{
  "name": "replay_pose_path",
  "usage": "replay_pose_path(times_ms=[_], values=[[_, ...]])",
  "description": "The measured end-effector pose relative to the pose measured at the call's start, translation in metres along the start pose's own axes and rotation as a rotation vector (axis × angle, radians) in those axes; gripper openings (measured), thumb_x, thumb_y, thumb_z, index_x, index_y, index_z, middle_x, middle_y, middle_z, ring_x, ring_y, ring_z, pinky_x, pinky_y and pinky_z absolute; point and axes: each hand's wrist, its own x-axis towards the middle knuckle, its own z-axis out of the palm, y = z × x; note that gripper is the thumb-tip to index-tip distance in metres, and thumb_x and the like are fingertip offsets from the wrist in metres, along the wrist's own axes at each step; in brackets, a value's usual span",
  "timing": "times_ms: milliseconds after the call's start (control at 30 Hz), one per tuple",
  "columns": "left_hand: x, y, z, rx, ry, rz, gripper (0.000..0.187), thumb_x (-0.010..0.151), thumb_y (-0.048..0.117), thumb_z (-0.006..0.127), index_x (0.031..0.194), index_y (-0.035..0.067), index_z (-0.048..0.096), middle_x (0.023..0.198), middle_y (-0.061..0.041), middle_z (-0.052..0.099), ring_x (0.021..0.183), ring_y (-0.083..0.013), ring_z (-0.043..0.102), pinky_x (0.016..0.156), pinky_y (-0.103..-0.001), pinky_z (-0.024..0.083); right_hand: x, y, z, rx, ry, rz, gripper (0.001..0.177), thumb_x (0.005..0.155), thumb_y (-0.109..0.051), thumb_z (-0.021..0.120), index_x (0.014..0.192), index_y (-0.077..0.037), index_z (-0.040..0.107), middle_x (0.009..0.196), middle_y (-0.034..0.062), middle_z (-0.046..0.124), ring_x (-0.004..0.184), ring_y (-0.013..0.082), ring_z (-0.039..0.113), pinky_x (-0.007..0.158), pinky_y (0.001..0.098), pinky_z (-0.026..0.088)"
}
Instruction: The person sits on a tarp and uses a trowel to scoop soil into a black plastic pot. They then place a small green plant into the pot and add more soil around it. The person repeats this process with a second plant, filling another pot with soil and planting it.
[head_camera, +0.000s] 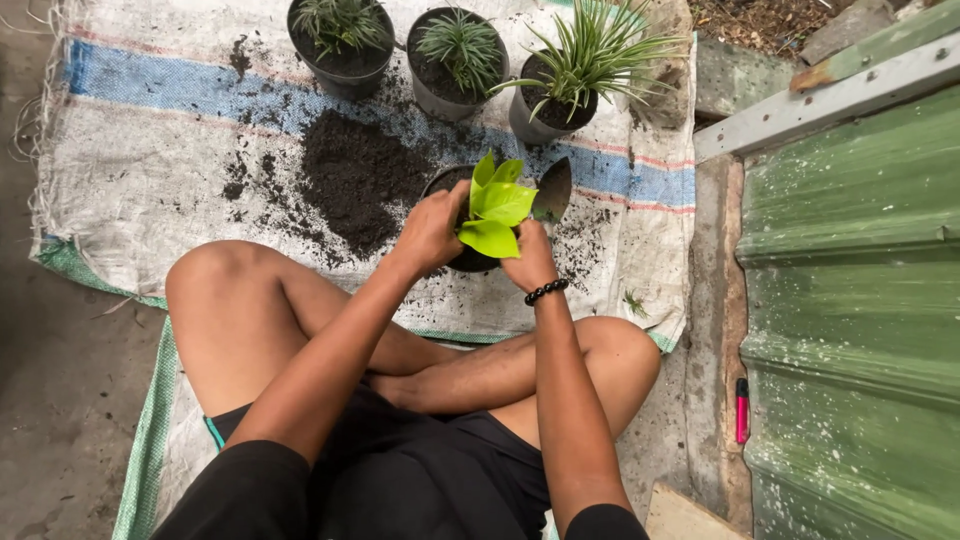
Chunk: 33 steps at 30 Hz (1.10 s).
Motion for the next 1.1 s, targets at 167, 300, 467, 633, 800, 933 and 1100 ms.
replay_pose_path(times_ms=[167,300,467,633,800,933,1100], values=[[-0.002,-0.006,-0.003,0.036,0.079,0.047,0.033,0.073,0.01,0.075,0.102,0.015,0.059,0.087,-0.01,0.067,0.106,-0.0357,0.063,0.089,-0.045,0.047,-0.015,-0.048,-0.013,-0.23,0.281,0.003,0.035,0.091,0.011,0.053,0.118,-0.001,0.071,0.109,0.0215,0.073,0.11,0.0402,0.066,0.096,0.05,0.051],[-0.005,-0.022,-0.001,0.024,0.176,0.17,0.04,0.069,0.011,0.078,0.106,0.012,0.065,0.106,-0.008,0.073,0.13,-0.0273,0.058,0.116,-0.047,0.038,-0.022,-0.034,0.013,-0.518,0.207,-0.024,0.049,0.102,-0.001,0.049,0.151,-0.001,0.046,0.156,0.0235,0.047,0.148,0.0398,0.038,0.122,0.0611,0.024],[-0.005,-0.012,-0.005,-0.106,0.207,0.184,0.047,0.072,0.005,0.076,0.118,0.004,0.066,0.119,-0.019,0.073,0.135,-0.0353,0.056,0.124,-0.055,0.026,-0.031,-0.021,0.03,-0.635,0.138,-0.031,0.061,0.103,-0.014,0.04,0.162,-0.003,0.028,0.17,0.0172,0.022,0.157,0.0356,0.015,0.127,0.0572,0.006],[-0.002,-0.011,-0.006,-0.219,0.182,0.19,0.055,0.072,0.001,0.076,0.125,0.004,0.066,0.118,-0.02,0.073,0.131,-0.039,0.059,0.125,-0.06,0.02,-0.03,-0.016,0.031,-0.775,0.138,-0.057,0.061,0.105,-0.017,0.032,0.164,-0.007,0.024,0.172,0.0137,0.02,0.159,0.0298,0.009,0.128,0.0534,-0.002],[0.0,-0.037,0.014,-0.185,0.238,0.17,0.043,0.069,0.002,0.075,0.111,0.008,0.065,0.095,-0.015,0.077,0.107,-0.0368,0.072,0.125,-0.057,0.025,-0.014,0.005,0.012,-0.794,0.101,-0.179,0.039,0.101,-0.014,0.042,0.134,-0.003,0.061,0.138,0.0189,0.063,0.141,0.0278,0.051,0.128,0.0493,0.018],[-0.007,-0.008,-0.003,-0.162,0.191,0.148,0.056,0.064,-0.014,0.069,0.118,0.002,0.067,0.103,-0.017,0.077,0.113,-0.0389,0.071,0.129,-0.055,0.018,0.007,0.009,0.004,-0.754,0.04,-0.236,0.049,0.102,-0.014,0.038,0.149,-0.009,0.051,0.154,0.0092,0.053,0.149,0.0251,0.041,0.129,0.048,0.015],[-0.004,-0.025,0.006,-0.246,0.266,0.195,0.065,0.061,-0.011,0.072,0.125,0.001,0.065,0.113,-0.02,0.075,0.121,-0.0433,0.065,0.125,-0.06,0.023,0.006,0.015,0.016,-0.765,-0.073,-0.329,0.054,0.103,-0.017,0.042,0.155,-0.003,0.041,0.155,0.0149,0.047,0.153,0.032,0.029,0.132,0.0477,0.009]])
